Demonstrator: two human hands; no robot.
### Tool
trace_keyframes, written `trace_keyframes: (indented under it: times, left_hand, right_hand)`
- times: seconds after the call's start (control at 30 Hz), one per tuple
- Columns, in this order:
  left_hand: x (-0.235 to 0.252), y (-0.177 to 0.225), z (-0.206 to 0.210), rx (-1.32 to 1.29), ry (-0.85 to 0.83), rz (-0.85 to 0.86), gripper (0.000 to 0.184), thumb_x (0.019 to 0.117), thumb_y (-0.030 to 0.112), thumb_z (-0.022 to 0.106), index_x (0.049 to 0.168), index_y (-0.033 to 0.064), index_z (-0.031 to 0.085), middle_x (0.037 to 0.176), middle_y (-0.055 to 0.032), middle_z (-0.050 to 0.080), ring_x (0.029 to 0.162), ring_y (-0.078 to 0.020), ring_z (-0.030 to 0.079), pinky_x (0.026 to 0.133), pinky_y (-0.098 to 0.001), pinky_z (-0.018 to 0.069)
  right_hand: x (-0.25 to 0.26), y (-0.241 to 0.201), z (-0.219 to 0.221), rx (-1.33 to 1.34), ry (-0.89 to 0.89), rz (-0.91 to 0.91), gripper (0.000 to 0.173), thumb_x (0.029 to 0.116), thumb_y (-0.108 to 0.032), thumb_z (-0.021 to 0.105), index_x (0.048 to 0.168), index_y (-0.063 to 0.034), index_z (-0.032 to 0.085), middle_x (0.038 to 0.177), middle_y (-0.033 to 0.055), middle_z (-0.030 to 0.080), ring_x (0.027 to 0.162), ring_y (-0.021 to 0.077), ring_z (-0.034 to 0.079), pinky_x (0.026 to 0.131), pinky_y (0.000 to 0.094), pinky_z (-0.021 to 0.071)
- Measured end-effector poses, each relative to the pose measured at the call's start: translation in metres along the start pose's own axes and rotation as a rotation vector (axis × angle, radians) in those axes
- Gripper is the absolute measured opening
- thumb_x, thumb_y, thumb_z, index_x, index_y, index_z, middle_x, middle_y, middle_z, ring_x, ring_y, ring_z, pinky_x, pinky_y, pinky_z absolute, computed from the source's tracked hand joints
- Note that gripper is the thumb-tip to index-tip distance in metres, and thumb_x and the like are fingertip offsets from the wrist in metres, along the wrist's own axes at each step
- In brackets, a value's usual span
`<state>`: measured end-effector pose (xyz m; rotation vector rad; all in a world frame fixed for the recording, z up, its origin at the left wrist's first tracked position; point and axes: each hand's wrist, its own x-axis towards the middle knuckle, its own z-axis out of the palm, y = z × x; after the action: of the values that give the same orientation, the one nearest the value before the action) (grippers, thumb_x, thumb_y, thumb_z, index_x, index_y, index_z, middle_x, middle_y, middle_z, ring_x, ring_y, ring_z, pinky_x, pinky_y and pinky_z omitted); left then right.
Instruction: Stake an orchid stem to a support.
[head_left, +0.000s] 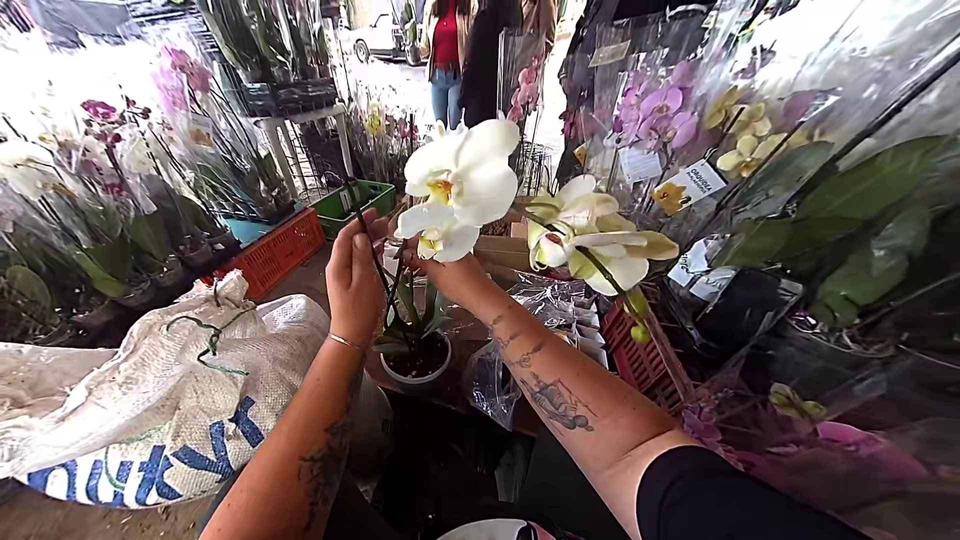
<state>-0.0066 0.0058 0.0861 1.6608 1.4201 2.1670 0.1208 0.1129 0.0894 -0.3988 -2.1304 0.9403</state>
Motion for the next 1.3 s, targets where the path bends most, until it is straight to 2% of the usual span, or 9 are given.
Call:
trace_keyframes:
  times: [0.1,0.2,0.33,0.4,0.53,0.63,0.9,1.0,1.3]
  left_hand:
    - [0.018,0.011,-0.002,-0.276,-0.031,-0.150,0.044,0.1133,0.026,0.021,0.140,0.0010,0.045,0.129,-0.0075,0.066,0.118,-0.0199,0.066,0.103,-0.0411,0.0549]
    - [0.034,0.018,-0.010,-0.308,-0.208,-0.194,0.051,0.1128,0.034,0.016,0.140,0.0026,0.046,0.125,-0.0081,0.069,0.115,-0.0215,0.068,0.100,-0.0412,0.0558]
    - [0.053,0.021,-0.019,-0.345,-0.420,-0.292,0.031,0.1057,0.024,0.051,0.131,0.0066,0.057,0.115,-0.0043,0.074,0.105,-0.0177,0.072,0.096,-0.0368,0.0591]
    - [0.060,0.024,-0.021,-0.307,-0.466,-0.295,0.030,0.1020,0.018,0.058,0.130,0.0081,0.058,0.114,-0.0010,0.075,0.104,-0.0146,0.072,0.095,-0.0336,0.0593]
    - [0.081,0.031,-0.037,-0.154,-0.482,-0.129,0.063,0.0936,0.038,0.071,0.144,0.0059,0.048,0.135,-0.0043,0.063,0.122,-0.0192,0.063,0.103,-0.0389,0.0542]
    - [0.098,0.048,-0.046,-0.187,-0.489,-0.040,0.065,0.0906,0.046,0.074,0.140,0.0098,0.053,0.136,-0.0047,0.063,0.128,-0.0235,0.059,0.106,-0.0446,0.0517]
    - [0.125,0.071,-0.024,-0.273,-0.713,-0.195,0.023,0.1008,0.010,0.057,0.122,0.0083,0.064,0.110,-0.0008,0.073,0.104,-0.0141,0.070,0.094,-0.0335,0.0590]
    - [0.128,0.075,-0.017,-0.143,-0.716,-0.189,0.022,0.0975,0.002,0.059,0.116,0.0092,0.067,0.101,0.0035,0.073,0.092,-0.0068,0.070,0.084,-0.0250,0.0590]
    - [0.133,0.079,-0.008,-0.002,-0.752,-0.114,0.028,0.0891,-0.002,0.068,0.114,0.0101,0.065,0.097,0.0069,0.072,0.089,-0.0024,0.068,0.083,-0.0217,0.0585]
  right_hand:
    - [0.004,0.006,0.004,0.108,-0.002,0.048,0.026,0.1017,-0.013,0.064,0.120,0.0056,0.065,0.105,0.0165,0.071,0.092,0.0184,0.072,0.086,0.0351,0.0612]
    - [0.006,0.007,0.003,0.131,-0.014,0.036,0.023,0.1030,-0.012,0.061,0.117,0.0054,0.065,0.101,0.0142,0.071,0.087,0.0159,0.072,0.083,0.0329,0.0616]
    - [0.008,0.010,-0.003,0.050,-0.031,-0.005,0.020,0.1019,-0.014,0.063,0.112,0.0022,0.069,0.100,0.0129,0.071,0.090,0.0164,0.071,0.086,0.0342,0.0601]
    - [0.006,0.006,-0.005,0.020,-0.020,0.019,0.023,0.1003,-0.015,0.066,0.116,0.0023,0.068,0.104,0.0139,0.072,0.093,0.0179,0.071,0.089,0.0355,0.0588]
    - [0.003,0.006,-0.005,-0.015,0.013,0.061,0.026,0.0973,-0.016,0.071,0.117,0.0010,0.068,0.106,0.0134,0.072,0.098,0.0182,0.070,0.094,0.0376,0.0575]
    - [0.005,0.014,-0.003,0.048,-0.009,0.039,0.023,0.0986,-0.015,0.069,0.115,0.0018,0.068,0.102,0.0121,0.072,0.093,0.0152,0.071,0.089,0.0328,0.0592]
    - [0.010,0.009,0.007,0.286,-0.008,0.047,0.017,0.1029,-0.012,0.062,0.112,0.0017,0.065,0.094,0.0067,0.071,0.080,0.0099,0.070,0.074,0.0269,0.0609]
    - [0.010,0.012,0.009,0.325,0.001,0.073,0.016,0.1029,-0.012,0.062,0.111,0.0017,0.065,0.093,0.0063,0.071,0.079,0.0096,0.070,0.074,0.0261,0.0607]
    - [0.014,0.009,0.009,0.320,-0.021,0.083,0.016,0.1041,-0.013,0.060,0.106,0.0002,0.069,0.087,0.0034,0.070,0.076,0.0065,0.068,0.071,0.0242,0.0588]
